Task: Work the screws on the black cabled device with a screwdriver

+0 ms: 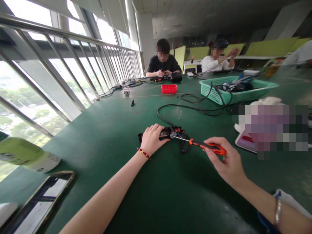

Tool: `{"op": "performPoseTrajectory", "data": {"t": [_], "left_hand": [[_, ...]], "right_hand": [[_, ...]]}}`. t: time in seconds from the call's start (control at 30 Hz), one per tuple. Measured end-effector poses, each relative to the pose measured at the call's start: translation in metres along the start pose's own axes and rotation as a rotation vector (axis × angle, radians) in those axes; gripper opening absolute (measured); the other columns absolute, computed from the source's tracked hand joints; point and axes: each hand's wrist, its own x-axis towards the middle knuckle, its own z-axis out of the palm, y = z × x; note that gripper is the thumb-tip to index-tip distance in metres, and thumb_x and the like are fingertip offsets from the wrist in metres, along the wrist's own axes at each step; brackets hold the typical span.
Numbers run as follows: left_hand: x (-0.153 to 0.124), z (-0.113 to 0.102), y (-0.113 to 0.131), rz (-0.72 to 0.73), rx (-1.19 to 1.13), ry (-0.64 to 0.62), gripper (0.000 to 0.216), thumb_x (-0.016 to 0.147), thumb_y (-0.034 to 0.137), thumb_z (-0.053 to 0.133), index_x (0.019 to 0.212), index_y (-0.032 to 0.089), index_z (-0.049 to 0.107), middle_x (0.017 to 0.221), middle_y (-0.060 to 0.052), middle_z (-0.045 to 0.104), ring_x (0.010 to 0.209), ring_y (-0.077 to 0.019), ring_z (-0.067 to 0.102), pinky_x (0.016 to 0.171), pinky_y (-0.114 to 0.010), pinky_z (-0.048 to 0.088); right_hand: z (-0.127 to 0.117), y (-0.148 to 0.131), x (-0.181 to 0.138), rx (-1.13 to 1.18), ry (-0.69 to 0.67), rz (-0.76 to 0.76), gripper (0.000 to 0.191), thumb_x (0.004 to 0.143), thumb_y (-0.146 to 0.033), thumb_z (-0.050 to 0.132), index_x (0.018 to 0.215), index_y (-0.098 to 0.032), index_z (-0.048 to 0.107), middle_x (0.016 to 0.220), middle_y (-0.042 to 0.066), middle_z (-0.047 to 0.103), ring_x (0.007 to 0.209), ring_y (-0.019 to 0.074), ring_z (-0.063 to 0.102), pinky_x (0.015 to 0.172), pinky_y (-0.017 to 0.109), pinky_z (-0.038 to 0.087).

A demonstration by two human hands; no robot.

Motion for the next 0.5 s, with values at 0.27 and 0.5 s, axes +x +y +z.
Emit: {"op": "performPoseTrajectory", "data": {"t": [0.27, 0.5], "left_hand": [[-0.0008, 0.0014, 0.0018, 0.028, 0.029, 0.002, 0.041, 0.075, 0.047, 0.065, 0.103, 0.019, 0.056, 0.098, -0.004, 0.059, 0.091, -0.0216, 0.055, 0.078, -0.033, 0.044], [-0.0007, 0.0013, 0.0024, 0.025, 0.032, 0.007, 0.041, 0.075, 0.047, 0.065, 0.103, 0.019, 0.056, 0.097, -0.004, 0.059, 0.09, -0.0212, 0.056, 0.077, -0.033, 0.044]], "right_hand": [[-0.003, -0.0004, 0.0024, -0.051, 0.008, -0.014, 0.009, 0.082, -0.021, 0.055, 0.091, -0.022, 0.054, 0.078, -0.001, 0.061, 0.063, 0.0099, 0.058, 0.058, 0.02, 0.047], [-0.0022, -0.0025, 0.0036, -0.04, -0.057, -0.02, 0.008, 0.084, -0.022, 0.054, 0.092, -0.022, 0.055, 0.081, -0.001, 0.062, 0.064, 0.0104, 0.058, 0.059, 0.021, 0.047]]}}
